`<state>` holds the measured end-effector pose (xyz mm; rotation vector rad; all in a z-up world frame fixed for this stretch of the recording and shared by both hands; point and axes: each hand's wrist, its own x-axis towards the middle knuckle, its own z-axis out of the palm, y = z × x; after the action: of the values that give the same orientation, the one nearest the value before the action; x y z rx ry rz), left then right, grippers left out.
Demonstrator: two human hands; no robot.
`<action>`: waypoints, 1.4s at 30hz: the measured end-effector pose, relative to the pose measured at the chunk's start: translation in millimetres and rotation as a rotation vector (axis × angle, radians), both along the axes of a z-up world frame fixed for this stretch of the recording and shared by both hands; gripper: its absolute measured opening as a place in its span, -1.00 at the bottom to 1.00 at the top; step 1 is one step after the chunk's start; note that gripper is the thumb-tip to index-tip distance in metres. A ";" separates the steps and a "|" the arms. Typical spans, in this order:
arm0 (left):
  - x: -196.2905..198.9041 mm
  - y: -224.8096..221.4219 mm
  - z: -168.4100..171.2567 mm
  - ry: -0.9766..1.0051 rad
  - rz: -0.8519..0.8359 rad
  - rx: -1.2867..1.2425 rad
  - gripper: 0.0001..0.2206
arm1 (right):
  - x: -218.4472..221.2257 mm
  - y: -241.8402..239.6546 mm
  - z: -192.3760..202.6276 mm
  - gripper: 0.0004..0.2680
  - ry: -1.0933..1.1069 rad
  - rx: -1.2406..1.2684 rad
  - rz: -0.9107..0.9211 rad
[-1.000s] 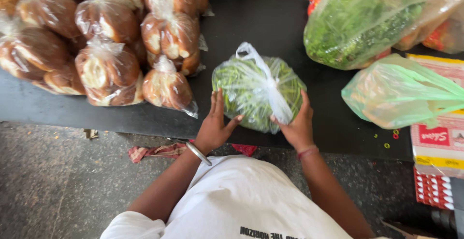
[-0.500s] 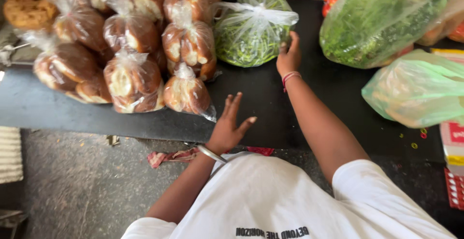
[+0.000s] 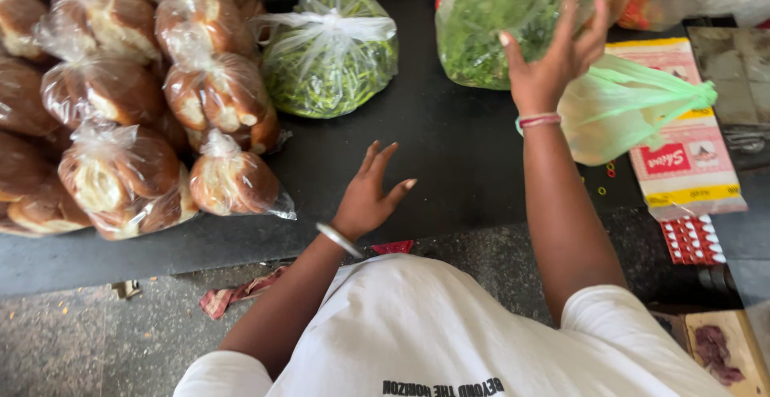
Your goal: The person ties several plastic bags containing green vegetables, carrots, and other produce, moves the bags around a dark countertop, and سپس wipes a section of the counter with a cloth.
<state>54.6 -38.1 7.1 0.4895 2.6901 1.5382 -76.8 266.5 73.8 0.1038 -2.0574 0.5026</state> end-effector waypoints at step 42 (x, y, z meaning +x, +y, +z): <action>-99.3 78.5 -23.6 0.386 0.076 0.394 -0.78 | 87.9 11.1 -47.8 -0.81 -0.173 -1.101 0.908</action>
<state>-44.7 40.4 -16.5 0.7712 2.6818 2.2186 11.0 277.6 26.0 0.3326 -1.5192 2.1639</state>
